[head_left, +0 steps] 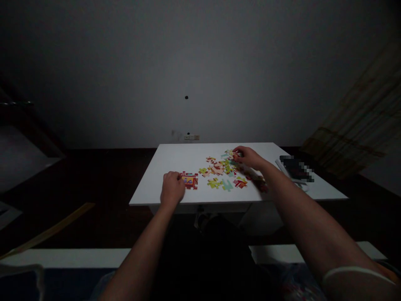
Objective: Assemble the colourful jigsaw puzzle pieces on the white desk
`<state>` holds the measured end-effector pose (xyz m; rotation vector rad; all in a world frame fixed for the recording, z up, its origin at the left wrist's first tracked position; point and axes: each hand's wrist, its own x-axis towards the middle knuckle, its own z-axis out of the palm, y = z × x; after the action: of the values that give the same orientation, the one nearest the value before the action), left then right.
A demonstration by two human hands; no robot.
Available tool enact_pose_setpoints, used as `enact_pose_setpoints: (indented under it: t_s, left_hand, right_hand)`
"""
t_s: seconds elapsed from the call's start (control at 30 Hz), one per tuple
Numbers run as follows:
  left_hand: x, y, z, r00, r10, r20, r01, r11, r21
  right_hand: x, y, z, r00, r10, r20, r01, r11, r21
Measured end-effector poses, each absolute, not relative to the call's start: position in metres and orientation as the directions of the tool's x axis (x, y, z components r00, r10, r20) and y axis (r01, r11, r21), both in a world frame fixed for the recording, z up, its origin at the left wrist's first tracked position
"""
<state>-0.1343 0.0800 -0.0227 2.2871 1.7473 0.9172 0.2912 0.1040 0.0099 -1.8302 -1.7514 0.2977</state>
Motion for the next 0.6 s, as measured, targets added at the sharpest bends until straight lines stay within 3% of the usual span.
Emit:
enact_pose_setpoints:
  t_s: [0.2, 0.6]
  left_hand:
    - [-0.133, 0.077, -0.02, 0.21, 0.922, 0.324, 0.861, -0.332, 0.386]
    - [-0.133, 0.072, -0.017, 0.224, 0.925, 0.306, 0.887, -0.324, 0.33]
  right_hand:
    - [0.21, 0.127, 0.021, -0.098, 0.974, 0.207, 0.665, 0.218, -0.714]
    - [0.078, 0.16, -0.008, -0.081, 0.996, 0.036, 0.446, 0.068, -0.892]
